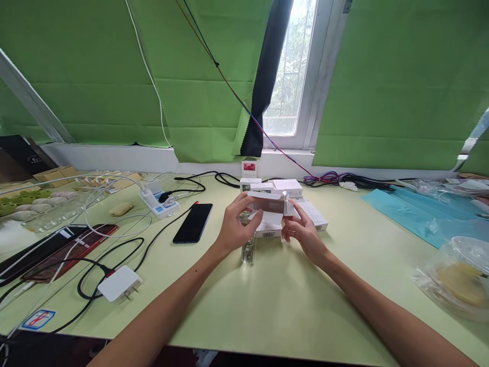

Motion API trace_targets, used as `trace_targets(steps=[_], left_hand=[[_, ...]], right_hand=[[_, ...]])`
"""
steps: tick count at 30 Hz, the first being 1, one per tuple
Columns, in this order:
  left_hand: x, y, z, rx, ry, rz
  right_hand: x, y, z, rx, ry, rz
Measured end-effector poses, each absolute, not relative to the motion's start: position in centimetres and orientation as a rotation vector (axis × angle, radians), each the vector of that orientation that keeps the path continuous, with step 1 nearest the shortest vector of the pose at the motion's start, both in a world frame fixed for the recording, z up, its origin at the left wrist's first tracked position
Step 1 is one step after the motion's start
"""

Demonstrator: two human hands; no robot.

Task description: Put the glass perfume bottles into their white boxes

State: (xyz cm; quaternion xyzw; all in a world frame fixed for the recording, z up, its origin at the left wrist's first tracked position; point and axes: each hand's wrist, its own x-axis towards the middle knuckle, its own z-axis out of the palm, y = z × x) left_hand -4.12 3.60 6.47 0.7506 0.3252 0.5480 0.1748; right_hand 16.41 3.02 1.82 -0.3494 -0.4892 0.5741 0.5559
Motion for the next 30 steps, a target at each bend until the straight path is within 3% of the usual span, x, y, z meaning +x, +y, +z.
trace_targets(steps=[20, 30], left_hand=[[-4.1, 3.8, 6.5, 2.207, 0.938, 1.599], [-3.8, 3.3, 6.7, 2.169, 1.034, 1.695]], right_hand=[[16.3, 2.9, 1.5, -0.816, -1.225, 1.347], [15.0, 3.0, 0.4, -1.001, -1.156, 1.028]])
